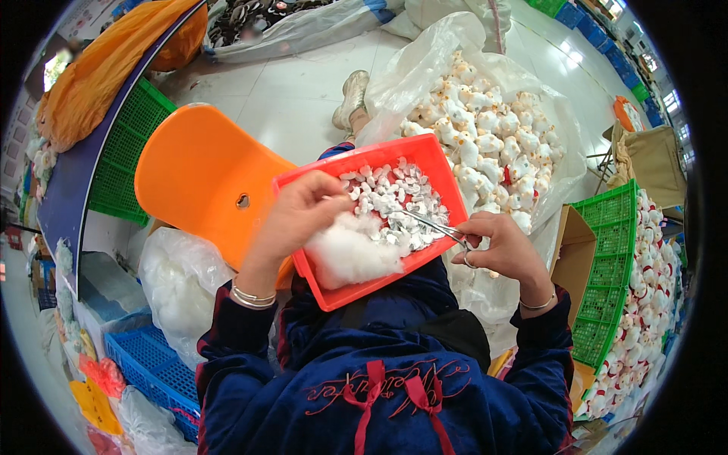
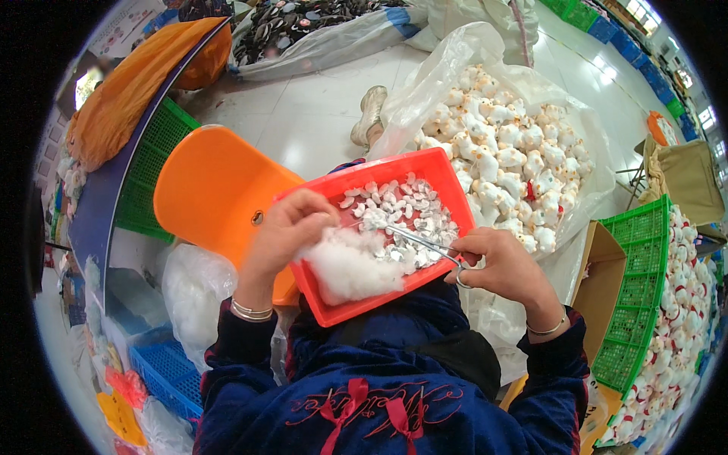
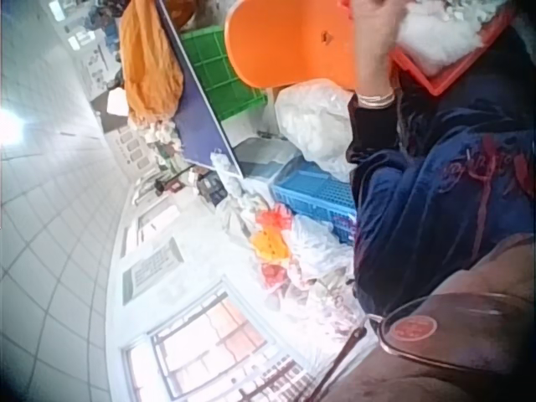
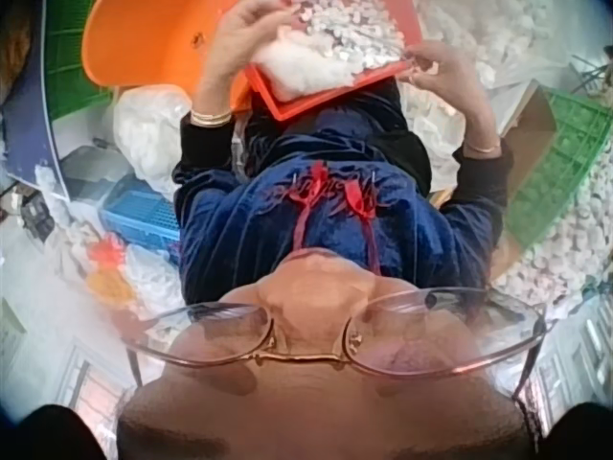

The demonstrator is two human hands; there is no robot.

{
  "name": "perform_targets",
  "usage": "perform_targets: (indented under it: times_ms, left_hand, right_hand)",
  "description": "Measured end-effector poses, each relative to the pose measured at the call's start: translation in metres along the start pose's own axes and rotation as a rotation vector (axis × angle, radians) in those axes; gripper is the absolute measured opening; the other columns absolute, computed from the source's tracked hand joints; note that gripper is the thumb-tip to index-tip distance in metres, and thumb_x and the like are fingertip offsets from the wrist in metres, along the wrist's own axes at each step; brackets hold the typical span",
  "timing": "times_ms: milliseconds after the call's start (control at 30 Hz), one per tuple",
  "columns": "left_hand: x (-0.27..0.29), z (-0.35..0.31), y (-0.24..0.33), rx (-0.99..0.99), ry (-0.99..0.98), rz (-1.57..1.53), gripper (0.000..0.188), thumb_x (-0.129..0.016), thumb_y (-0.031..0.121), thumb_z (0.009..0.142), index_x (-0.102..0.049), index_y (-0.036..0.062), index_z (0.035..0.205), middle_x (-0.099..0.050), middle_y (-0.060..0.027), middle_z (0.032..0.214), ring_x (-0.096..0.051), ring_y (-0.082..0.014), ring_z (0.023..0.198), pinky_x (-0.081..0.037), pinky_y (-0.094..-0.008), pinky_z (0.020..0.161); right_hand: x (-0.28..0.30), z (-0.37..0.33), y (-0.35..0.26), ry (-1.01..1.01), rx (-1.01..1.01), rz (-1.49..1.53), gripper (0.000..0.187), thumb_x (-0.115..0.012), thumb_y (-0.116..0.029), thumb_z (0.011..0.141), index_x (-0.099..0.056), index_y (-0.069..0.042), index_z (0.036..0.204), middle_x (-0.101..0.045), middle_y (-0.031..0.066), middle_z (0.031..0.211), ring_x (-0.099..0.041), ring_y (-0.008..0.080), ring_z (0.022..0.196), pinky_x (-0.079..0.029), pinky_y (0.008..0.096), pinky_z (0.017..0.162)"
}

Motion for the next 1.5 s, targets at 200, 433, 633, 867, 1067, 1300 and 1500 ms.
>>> perform_targets:
  times_ms: [200, 433, 633, 867, 1067, 1300, 1500]
  left_hand:
    - [-0.043, 0.01, 0.006, 0.162, -0.179, -0.015, 0.02, -0.069, 0.003, 0.091, -0.067, 0.003, 0.111, -0.066, -0.0006, 0.09, -0.058, -0.0051, 0.07, -0.046, -0.0209, 0.063]
    - [-0.036, 0.005, -0.001, 0.052, -0.149, 0.115, 0.007, -0.067, 0.0, 0.087, -0.069, 0.0024, 0.093, -0.063, 0.0021, 0.08, -0.057, -0.0043, 0.069, -0.043, -0.0195, 0.062]
    - [0.004, 0.005, -0.015, 0.116, 0.005, -0.097, 0.011, -0.059, 0.009, 0.096, -0.067, 0.003, 0.092, -0.058, 0.0012, 0.072, -0.05, -0.0053, 0.063, -0.038, -0.0204, 0.059]
    - [-0.033, 0.019, -0.023, 0.26, -0.061, 0.133, 0.031, -0.063, 0.032, 0.103, -0.067, 0.0068, 0.085, -0.061, 0.003, 0.068, -0.049, -0.0034, 0.06, -0.038, -0.0213, 0.057]
    - [-0.041, 0.023, -0.021, 0.294, -0.123, 0.147, 0.03, -0.067, 0.03, 0.1, -0.069, 0.0074, 0.08, -0.063, 0.0024, 0.068, -0.049, -0.0037, 0.06, -0.038, -0.0213, 0.057]
    - [-0.044, 0.024, -0.031, 0.349, -0.129, 0.0, 0.024, -0.07, 0.028, 0.098, -0.072, 0.0069, 0.086, -0.067, 0.0014, 0.073, -0.05, -0.0037, 0.062, -0.039, -0.0203, 0.058]
    - [-0.045, 0.02, -0.037, 0.289, -0.077, -0.155, 0.013, -0.069, 0.015, 0.098, -0.072, 0.0026, 0.097, -0.07, -0.003, 0.086, -0.053, -0.0056, 0.065, -0.043, -0.0209, 0.061]
  right_hand:
    - [-0.002, 0.008, -0.015, 0.009, 0.088, -0.066, 0.037, -0.086, -0.018, 0.072, -0.073, -0.001, 0.102, -0.065, 0.0098, 0.079, -0.062, 0.0269, 0.077, -0.05, 0.0382, 0.071]
    - [-0.005, 0.001, -0.013, -0.036, 0.121, -0.057, 0.031, -0.085, -0.019, 0.074, -0.071, -0.002, 0.096, -0.06, 0.0081, 0.075, -0.06, 0.0274, 0.075, -0.048, 0.04, 0.069]
    - [0.014, -0.009, -0.007, 0.065, -0.003, -0.183, 0.031, -0.084, -0.017, 0.072, -0.073, -0.005, 0.098, -0.061, 0.0082, 0.076, -0.062, 0.0272, 0.078, -0.047, 0.04, 0.069]
    - [0.01, -0.002, -0.033, 0.108, 0.173, -0.556, 0.036, -0.082, -0.014, 0.069, -0.072, -0.01, 0.103, -0.066, 0.0035, 0.092, -0.061, 0.0251, 0.093, -0.045, 0.0407, 0.083]
    - [0.007, -0.007, -0.03, 0.197, 0.192, -0.731, 0.038, -0.086, -0.019, 0.068, -0.071, -0.013, 0.102, -0.063, 0.0011, 0.093, -0.058, 0.0228, 0.094, -0.041, 0.0399, 0.083]
    - [0.003, -0.006, -0.036, 0.222, 0.197, -0.78, 0.041, -0.084, -0.014, 0.068, -0.069, -0.014, 0.106, -0.063, 0.0, 0.096, -0.058, 0.0217, 0.099, -0.041, 0.0407, 0.086]
    - [-0.005, -0.008, -0.033, 0.149, 0.159, -0.715, 0.046, -0.086, -0.02, 0.069, -0.069, -0.013, 0.111, -0.064, 0.0012, 0.102, -0.058, 0.0231, 0.103, -0.041, 0.0415, 0.087]
Point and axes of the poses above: each hand's wrist, its own z-axis towards the middle knuckle, its own x-axis out of the back of the hand, y = z × x, the point moved 3 cm from there along z, towards the middle knuckle
